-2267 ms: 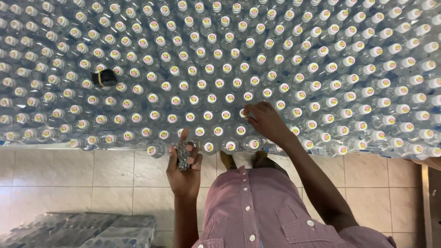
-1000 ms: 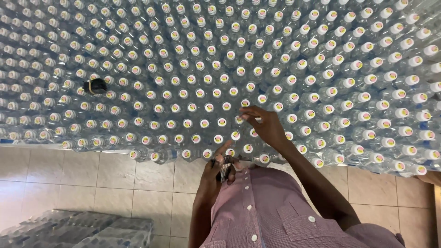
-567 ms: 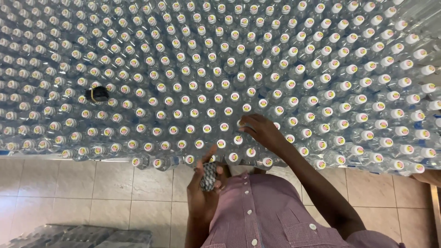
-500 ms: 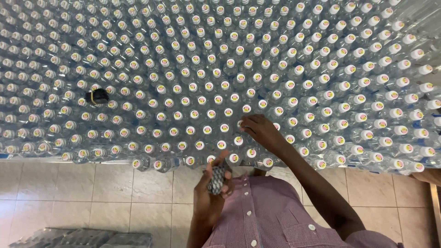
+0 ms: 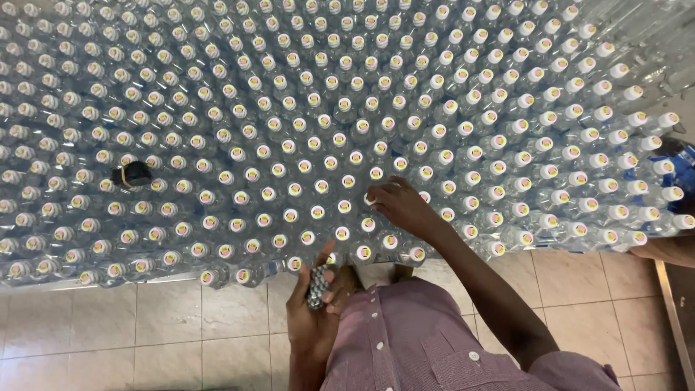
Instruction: Applying small circular labels to the caps of a large number of water bottles arranged on a table.
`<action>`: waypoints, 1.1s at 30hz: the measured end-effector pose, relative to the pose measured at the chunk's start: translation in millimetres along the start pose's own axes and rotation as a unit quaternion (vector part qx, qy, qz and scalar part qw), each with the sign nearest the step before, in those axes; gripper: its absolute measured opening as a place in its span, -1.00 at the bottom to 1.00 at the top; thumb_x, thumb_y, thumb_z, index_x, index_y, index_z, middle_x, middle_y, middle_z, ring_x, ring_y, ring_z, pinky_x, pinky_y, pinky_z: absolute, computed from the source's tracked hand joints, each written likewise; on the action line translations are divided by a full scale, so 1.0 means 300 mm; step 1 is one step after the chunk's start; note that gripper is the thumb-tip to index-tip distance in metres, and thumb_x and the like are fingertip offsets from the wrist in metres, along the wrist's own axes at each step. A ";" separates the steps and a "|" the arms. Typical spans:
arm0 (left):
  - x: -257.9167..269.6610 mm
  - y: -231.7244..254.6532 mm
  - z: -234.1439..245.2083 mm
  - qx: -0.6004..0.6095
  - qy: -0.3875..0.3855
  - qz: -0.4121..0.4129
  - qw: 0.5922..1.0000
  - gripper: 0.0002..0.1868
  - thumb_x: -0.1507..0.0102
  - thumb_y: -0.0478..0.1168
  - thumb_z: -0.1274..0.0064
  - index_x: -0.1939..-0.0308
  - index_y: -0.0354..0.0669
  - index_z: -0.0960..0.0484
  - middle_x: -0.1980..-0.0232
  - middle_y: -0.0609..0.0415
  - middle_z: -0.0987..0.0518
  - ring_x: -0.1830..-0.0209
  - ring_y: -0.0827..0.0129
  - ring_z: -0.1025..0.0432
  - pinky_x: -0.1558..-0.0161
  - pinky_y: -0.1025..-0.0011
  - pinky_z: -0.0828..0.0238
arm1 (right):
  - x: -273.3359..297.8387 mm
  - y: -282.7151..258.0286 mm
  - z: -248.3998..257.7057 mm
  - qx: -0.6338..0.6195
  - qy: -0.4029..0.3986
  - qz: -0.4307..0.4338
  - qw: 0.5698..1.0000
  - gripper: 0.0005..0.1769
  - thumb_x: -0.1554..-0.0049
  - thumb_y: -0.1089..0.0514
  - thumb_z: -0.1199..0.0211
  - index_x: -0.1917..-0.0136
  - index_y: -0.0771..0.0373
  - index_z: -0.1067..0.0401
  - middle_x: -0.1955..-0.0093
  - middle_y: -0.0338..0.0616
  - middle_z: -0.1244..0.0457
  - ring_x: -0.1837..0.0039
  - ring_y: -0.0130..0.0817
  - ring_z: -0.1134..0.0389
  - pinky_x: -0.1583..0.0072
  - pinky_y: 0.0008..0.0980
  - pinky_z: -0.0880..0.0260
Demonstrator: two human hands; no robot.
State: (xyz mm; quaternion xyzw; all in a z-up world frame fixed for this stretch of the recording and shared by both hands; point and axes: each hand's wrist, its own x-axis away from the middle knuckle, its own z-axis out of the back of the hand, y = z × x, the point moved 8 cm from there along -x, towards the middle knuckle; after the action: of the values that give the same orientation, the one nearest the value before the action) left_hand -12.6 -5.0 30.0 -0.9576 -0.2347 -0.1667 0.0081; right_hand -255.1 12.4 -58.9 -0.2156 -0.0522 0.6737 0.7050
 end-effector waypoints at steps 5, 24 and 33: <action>0.015 0.088 -0.063 -0.081 -0.026 -0.052 0.995 -0.34 -0.58 0.02 0.20 -0.62 -0.41 -0.25 0.20 0.03 -0.55 0.47 0.53 -0.28 0.51 0.56 -0.28 | -0.020 -0.034 0.041 -0.029 -0.011 -0.018 0.999 -0.72 -0.29 0.22 -0.38 -0.18 0.09 -0.35 -0.18 -0.11 -0.43 -0.21 -0.02 -0.48 -0.53 0.13 -0.22; -0.194 -0.089 0.135 0.104 0.014 0.037 0.994 -0.39 -0.57 -0.06 0.12 -0.55 -0.48 -0.30 0.04 -0.08 -0.53 0.30 0.37 -0.34 0.30 0.45 -0.38 | 0.450 0.134 0.409 -0.482 0.302 -0.425 0.704 -0.85 -0.23 0.26 -0.36 -0.09 0.29 -0.51 -0.08 0.07 -0.51 -0.14 -0.10 -0.58 -0.23 -0.17 -0.67; -0.270 -0.220 0.195 0.051 0.051 0.083 0.994 -0.40 -0.54 0.04 0.07 -0.47 -0.38 -0.45 0.04 -0.08 -0.55 0.34 0.37 -0.32 0.36 0.45 -0.35 | 0.406 0.036 0.353 -0.543 0.209 -0.387 0.715 -0.77 -0.18 0.19 -0.45 -0.09 0.34 -0.60 0.01 0.06 -0.54 -0.09 -0.10 -0.62 -0.22 -0.15 -0.67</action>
State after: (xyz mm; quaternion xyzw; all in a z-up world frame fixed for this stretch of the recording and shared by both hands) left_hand -91.7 23.1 -55.8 -0.9623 -0.1616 -0.2021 0.0831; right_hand -293.1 155.4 6.1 -0.6576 -0.3395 0.1361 0.6586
